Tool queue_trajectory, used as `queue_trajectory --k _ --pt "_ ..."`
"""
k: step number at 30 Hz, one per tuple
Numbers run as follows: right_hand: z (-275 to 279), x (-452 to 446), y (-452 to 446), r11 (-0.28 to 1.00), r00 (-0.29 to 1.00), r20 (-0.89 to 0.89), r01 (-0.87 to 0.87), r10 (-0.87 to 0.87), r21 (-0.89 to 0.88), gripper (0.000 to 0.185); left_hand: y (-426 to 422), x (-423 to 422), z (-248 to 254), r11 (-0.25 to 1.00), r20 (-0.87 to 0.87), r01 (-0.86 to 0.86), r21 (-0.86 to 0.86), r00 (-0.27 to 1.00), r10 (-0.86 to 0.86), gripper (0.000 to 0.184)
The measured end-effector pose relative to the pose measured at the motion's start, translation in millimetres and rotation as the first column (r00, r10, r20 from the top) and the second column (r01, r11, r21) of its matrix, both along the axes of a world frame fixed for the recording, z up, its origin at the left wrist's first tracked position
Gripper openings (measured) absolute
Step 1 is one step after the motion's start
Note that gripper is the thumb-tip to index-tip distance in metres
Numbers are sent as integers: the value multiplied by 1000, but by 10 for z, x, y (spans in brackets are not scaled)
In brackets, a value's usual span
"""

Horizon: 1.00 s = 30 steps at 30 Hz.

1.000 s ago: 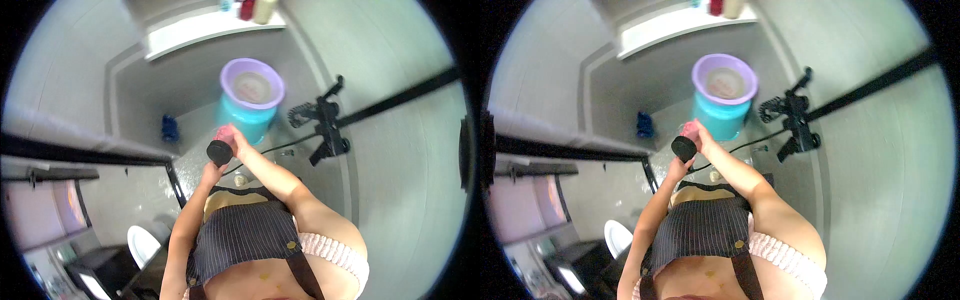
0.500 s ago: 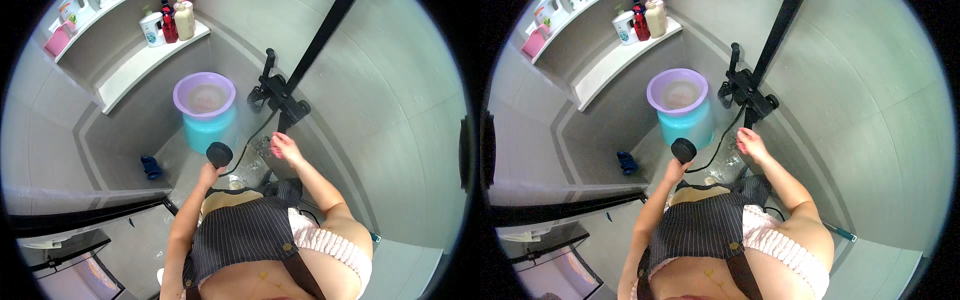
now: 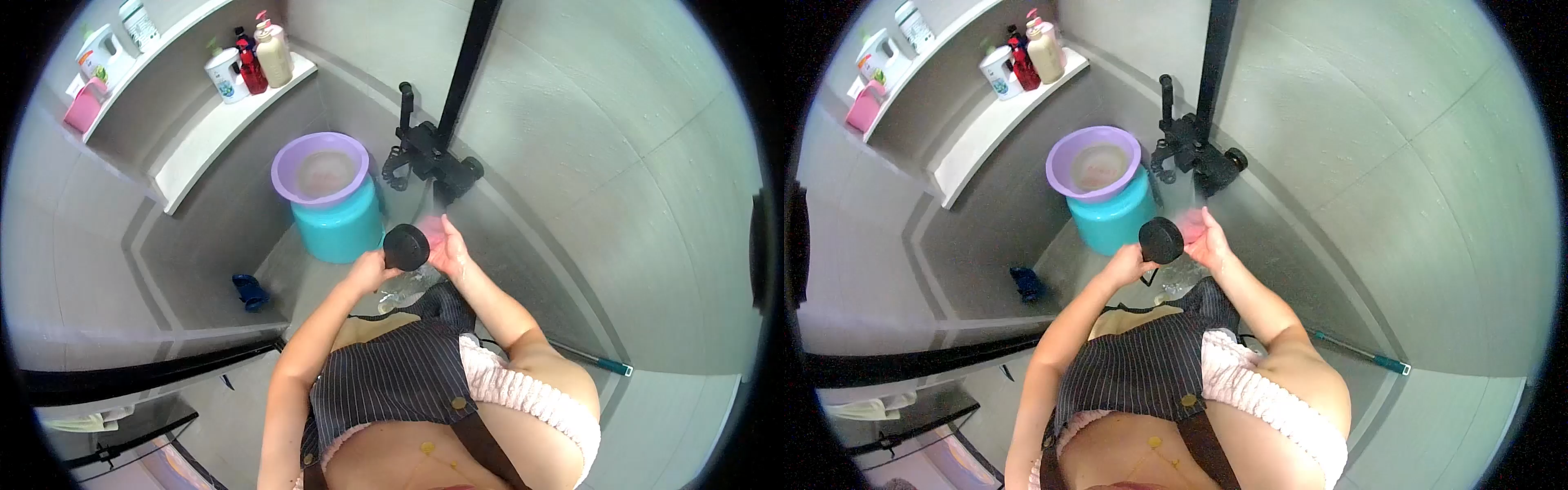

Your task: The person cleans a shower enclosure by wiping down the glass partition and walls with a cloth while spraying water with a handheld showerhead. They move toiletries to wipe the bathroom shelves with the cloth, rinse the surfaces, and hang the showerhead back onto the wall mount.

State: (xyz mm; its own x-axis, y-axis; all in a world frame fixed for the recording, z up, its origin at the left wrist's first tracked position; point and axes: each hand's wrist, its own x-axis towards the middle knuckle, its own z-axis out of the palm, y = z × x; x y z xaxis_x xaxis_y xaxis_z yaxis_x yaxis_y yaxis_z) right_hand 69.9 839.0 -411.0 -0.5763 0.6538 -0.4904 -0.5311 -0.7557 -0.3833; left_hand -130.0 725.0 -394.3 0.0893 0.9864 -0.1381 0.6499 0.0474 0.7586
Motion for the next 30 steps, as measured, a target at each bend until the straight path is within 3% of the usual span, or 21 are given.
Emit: queue_trajectory --k 5,7,9,11,13,15,17,21,23,25,26,30 --pt "-85 48 -85 987 986 -69 144 -149 -70 41 43 57 -205 998 51 30 46 998 -33 42" --pt "-129 160 -85 982 984 -1 180 -180 -56 32 101 85 -219 998 75 42 51 996 -46 42" --pt "-540 372 41 987 987 -60 143 -147 -76 28 179 101 -240 1000 53 -6 -15 999 7 43" --pt "-493 401 9 990 986 -120 104 -115 -93 24 233 100 -249 1000 40 -2 -21 999 3 43" --pt "-424 353 -54 964 968 126 231 -215 -133 19 281 86 -282 1000 26 1 -24 1000 0 43" --pt "-511 322 -56 974 970 139 211 -198 -86 19 337 58 -339 999 148 -10 33 989 5 42" --pt "-510 269 -55 982 972 152 187 -179 -36 18 438 68 -107 998 58 9 66 998 -13 40" --pt "-491 187 -43 982 968 177 186 -179 -20 18 508 121 259 999 169 4 45 986 -12 37" --pt "-464 192 -17 984 964 202 180 -175 -8 20 474 77 211 1000 92 27 -1 995 -26 36" --pt "-421 298 43 972 975 158 180 -156 -154 33 372 22 22 1000 143 -11 3 990 10 36" --pt "-426 323 49 973 973 95 219 -212 -76 45 308 12 -42 999 192 -48 12 980 45 35" --pt "-147 200 202 947 943 94 315 -319 58 46 99 -26 -143 998 224 -55 -40 972 62 34"
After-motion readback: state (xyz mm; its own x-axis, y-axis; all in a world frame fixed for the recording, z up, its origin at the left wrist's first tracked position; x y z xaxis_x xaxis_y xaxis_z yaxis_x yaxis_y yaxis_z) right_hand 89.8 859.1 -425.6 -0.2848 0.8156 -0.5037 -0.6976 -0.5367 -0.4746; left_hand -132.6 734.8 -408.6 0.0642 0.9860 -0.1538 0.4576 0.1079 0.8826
